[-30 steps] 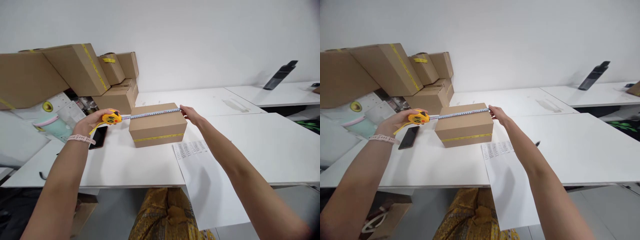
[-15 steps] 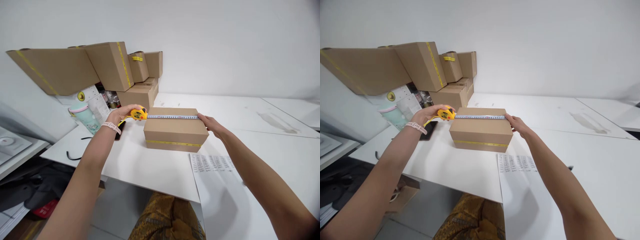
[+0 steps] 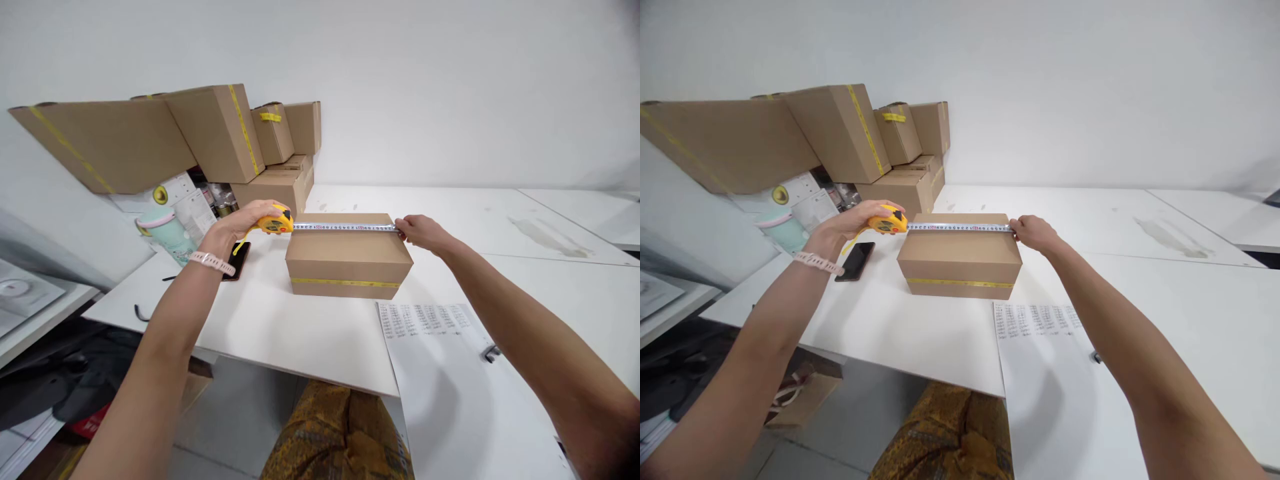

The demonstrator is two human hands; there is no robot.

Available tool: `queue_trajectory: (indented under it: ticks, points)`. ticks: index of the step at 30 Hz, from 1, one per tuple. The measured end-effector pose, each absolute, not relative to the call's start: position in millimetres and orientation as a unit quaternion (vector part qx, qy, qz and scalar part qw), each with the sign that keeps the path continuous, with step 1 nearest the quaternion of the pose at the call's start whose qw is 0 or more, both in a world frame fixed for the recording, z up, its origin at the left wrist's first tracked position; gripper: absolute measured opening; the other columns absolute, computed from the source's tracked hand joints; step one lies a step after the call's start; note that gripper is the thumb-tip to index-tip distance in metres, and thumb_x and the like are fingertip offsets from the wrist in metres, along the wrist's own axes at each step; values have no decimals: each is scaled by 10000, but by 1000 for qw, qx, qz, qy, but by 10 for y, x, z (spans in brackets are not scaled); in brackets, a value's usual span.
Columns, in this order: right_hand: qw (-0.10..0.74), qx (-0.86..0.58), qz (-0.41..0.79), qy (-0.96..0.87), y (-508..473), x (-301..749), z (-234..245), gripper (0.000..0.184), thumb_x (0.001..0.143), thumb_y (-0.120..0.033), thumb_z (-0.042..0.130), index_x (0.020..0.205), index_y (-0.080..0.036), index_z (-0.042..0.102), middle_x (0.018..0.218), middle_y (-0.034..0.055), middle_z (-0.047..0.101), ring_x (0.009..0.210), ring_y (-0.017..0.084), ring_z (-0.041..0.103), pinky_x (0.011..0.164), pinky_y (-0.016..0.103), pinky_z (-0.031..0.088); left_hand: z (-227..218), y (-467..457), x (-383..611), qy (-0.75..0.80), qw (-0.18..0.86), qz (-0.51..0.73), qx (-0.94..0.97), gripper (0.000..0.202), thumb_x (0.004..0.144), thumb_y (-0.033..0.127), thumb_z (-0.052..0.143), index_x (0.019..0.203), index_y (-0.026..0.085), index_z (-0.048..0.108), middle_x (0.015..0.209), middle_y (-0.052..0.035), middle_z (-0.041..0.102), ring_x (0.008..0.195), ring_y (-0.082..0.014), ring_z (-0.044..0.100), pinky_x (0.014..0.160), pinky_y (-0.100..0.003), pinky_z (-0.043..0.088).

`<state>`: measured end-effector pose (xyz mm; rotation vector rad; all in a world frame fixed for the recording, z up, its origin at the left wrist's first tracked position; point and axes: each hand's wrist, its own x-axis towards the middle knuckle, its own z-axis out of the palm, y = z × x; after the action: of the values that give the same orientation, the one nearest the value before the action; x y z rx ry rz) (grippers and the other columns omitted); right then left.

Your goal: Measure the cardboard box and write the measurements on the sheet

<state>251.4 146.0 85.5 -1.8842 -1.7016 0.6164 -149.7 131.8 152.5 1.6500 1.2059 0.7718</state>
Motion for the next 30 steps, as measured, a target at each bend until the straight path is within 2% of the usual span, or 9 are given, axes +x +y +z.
queue_trajectory:
  ticks: [3, 6, 7, 9, 11, 15, 19, 26, 30]
  points:
    - [373, -672, 201, -608, 1534, 2525, 986, 365, 982, -485, 496, 748, -212, 561, 830, 79, 671, 716, 180, 563, 686, 334, 468, 1580, 822, -1324, 461, 493, 324, 662, 562, 742, 396, 801, 1236, 160, 675, 1069, -98, 741, 851, -205, 688, 684, -277, 547]
    - [455, -603, 208, -622, 1643, 2376, 1048, 391, 999, -539, 460, 791, -220, 545, 873, 68, 655, 801, 186, 574, 756, 328, 485, 1300, 174, -969, 382, 649, 278, 596, 634, 763, 459, 801, 1301, 175, 624, 1076, -112, 713, 807, -204, 684, 661, -306, 563]
    - [444, -586, 221, -641, 1686, 2288, 1055, 387, 1000, -534, 460, 796, -218, 551, 890, 69, 656, 829, 192, 578, 784, 332, 485, 1148, -24, -814, 358, 708, 248, 556, 664, 713, 461, 844, 1269, 176, 620, 1017, -102, 703, 753, -206, 684, 648, -329, 569]
    - [390, -563, 250, -684, 1779, 2086, 1058, 367, 1003, -498, 459, 807, -210, 574, 945, 83, 672, 875, 206, 586, 835, 347, 480, 829, -332, -487, 315, 781, 240, 483, 678, 657, 378, 898, 1237, 189, 603, 1099, -103, 670, 785, -197, 690, 712, -345, 573]
    - [338, -564, 257, -708, 1878, 1901, 1056, 341, 1005, -458, 447, 828, -204, 589, 996, 102, 685, 886, 218, 592, 859, 367, 476, 583, -494, -194, 275, 820, 287, 413, 632, 661, 393, 892, 1190, 209, 599, 1137, -92, 649, 779, -185, 684, 743, -366, 573]
    - [276, -618, 221, -702, 2072, 1720, 1006, 309, 995, -427, 437, 817, -212, 570, 911, 107, 680, 844, 231, 587, 829, 389, 477, 495, -529, 105, 280, 811, 367, 359, 569, 664, 476, 891, 1069, 209, 593, 1088, -74, 662, 724, -186, 695, 759, -383, 563]
    - [253, -630, 230, -697, 2159, 1737, 924, 281, 936, -437, 568, 769, -213, 590, 803, 70, 663, 803, 219, 582, 792, 372, 469, 644, -557, 105, 287, 810, 369, 353, 559, 671, 503, 876, 1025, 184, 585, 1059, -94, 678, 682, -192, 703, 719, -369, 559]
    - [287, -611, 313, -668, 1864, 1887, 893, 370, 857, -596, 663, 791, -245, 567, 627, 0, 560, 648, 178, 494, 641, 339, 410, 706, -714, 120, 331, 812, 364, 314, 587, 593, 487, 906, 988, 167, 611, 1088, -87, 658, 685, -152, 679, 689, -328, 573]
    - [318, -626, 311, -641, 1683, 1882, 934, 374, 840, -596, 689, 823, -249, 551, 616, 1, 559, 635, 172, 468, 621, 339, 390, 731, -716, 143, 338, 810, 359, 316, 576, 586, 485, 911, 960, 168, 610, 1016, -64, 641, 702, -149, 660, 659, -308, 575]
